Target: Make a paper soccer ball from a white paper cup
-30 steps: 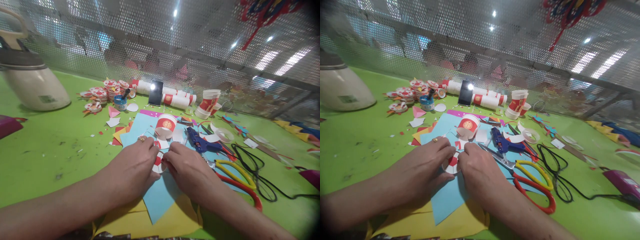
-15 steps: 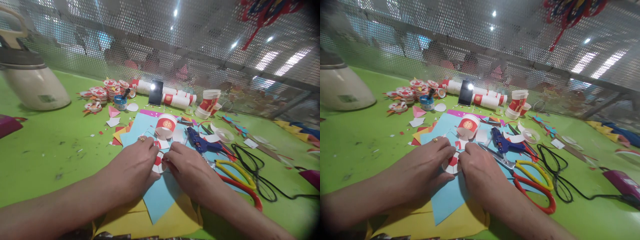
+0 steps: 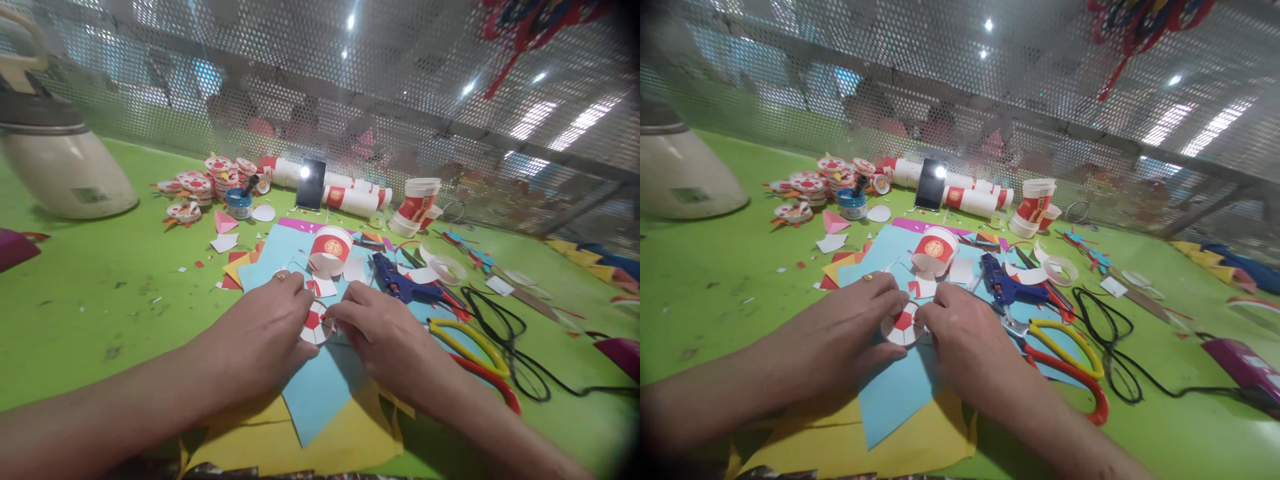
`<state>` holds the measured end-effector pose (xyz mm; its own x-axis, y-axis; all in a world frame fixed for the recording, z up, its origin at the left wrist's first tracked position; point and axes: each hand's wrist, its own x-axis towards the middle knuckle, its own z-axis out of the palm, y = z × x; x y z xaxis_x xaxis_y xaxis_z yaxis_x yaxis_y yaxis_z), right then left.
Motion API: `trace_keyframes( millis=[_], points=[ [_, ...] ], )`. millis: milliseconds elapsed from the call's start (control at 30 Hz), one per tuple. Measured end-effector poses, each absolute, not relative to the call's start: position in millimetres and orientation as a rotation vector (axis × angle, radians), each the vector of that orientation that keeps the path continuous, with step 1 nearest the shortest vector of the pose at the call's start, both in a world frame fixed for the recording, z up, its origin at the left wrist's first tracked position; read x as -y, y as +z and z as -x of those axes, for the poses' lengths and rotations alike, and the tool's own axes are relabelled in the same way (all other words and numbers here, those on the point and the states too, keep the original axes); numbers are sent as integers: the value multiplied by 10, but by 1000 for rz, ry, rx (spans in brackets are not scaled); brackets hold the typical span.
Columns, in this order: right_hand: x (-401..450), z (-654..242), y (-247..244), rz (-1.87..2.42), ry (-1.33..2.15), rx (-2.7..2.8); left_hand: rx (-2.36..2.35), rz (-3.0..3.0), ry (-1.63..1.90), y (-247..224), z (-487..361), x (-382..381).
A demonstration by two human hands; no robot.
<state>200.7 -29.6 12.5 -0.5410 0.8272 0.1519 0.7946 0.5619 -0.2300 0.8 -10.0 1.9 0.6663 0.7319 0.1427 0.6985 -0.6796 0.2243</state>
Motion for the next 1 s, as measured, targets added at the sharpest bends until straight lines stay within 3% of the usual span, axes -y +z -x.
trace_keyframes(
  millis=[367, 1000],
  points=[
    [288, -1990, 63, 1302, 50, 2588, -1193, -2657, 320, 42, -12, 99],
    [272, -2006, 130, 1397, 169, 2506, -1198, -2646, 331, 15, -6, 98]
  ],
)
